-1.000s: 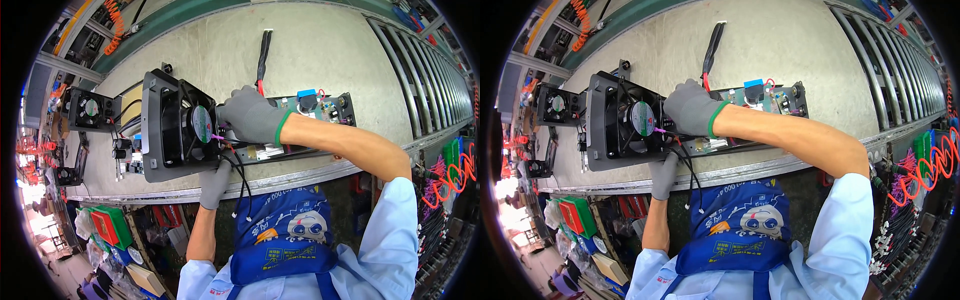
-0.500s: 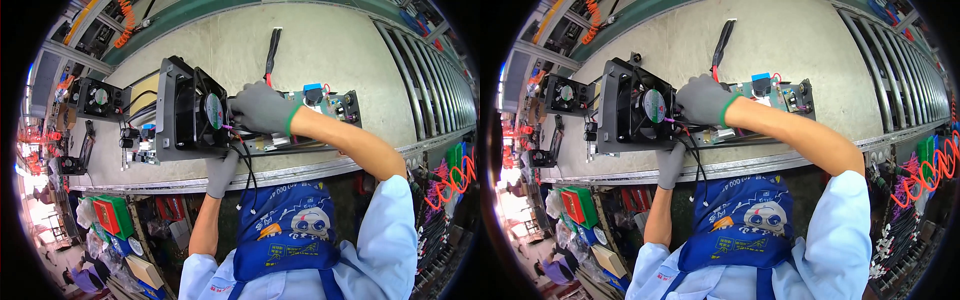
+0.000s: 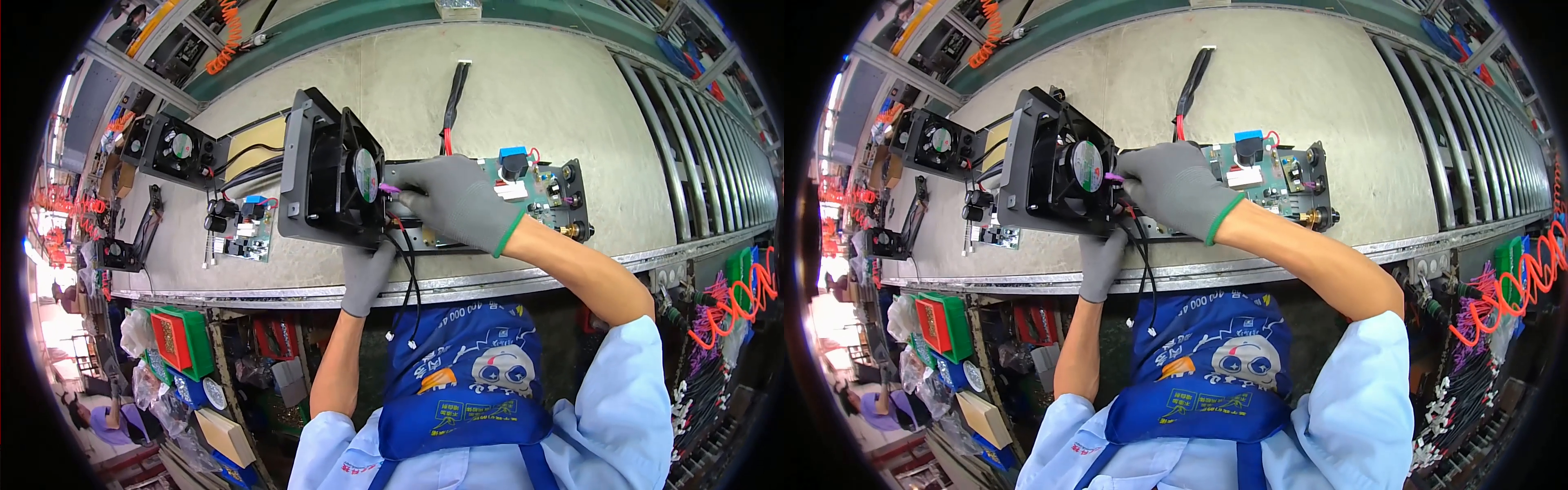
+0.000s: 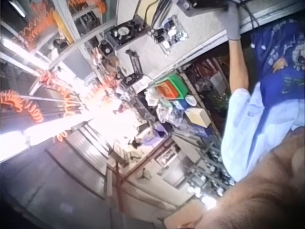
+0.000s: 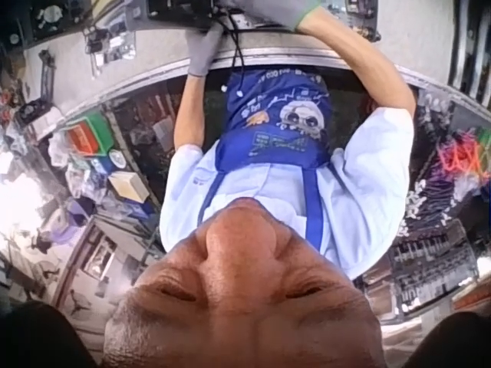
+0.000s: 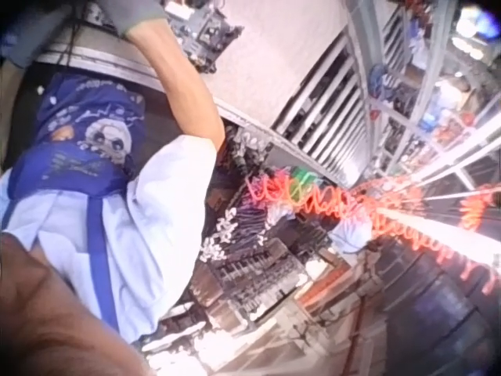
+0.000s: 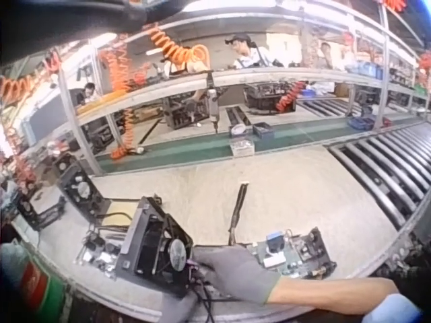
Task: The person assembles an electronic unit by mounting a cooling fan and a circuit board onto a metal chassis with screws. The screws are driven by an electric screwdriver.
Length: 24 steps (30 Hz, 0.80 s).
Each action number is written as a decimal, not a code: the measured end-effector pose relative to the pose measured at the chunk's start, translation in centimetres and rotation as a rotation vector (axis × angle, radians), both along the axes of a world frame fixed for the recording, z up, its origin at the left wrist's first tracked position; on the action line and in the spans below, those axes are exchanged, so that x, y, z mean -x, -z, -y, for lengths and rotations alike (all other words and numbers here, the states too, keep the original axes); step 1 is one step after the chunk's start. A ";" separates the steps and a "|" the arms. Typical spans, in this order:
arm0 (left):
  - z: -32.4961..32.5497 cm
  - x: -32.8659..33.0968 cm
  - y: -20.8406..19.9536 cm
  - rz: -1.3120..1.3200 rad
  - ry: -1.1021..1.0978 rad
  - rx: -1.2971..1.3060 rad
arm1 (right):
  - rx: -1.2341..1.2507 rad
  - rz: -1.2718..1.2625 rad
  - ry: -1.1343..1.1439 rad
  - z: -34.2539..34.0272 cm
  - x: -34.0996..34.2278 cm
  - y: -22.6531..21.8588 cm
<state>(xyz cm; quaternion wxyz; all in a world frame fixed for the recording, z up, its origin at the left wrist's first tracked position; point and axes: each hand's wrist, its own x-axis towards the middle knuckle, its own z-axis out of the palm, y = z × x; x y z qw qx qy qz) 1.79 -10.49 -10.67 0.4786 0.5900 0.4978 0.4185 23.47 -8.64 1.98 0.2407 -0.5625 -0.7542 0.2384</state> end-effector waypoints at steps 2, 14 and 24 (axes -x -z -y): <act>0.1 -0.2 -0.2 -0.016 0.012 0.002 | -0.058 -0.046 0.036 0.5 -0.2 0.3; 0.0 -0.5 -0.1 0.008 -0.055 -0.044 | -0.223 -0.384 0.294 0.4 0.2 3.2; 4.5 -2.9 -5.0 -0.234 -0.468 -0.637 | 0.264 -0.511 0.106 2.3 -1.3 0.8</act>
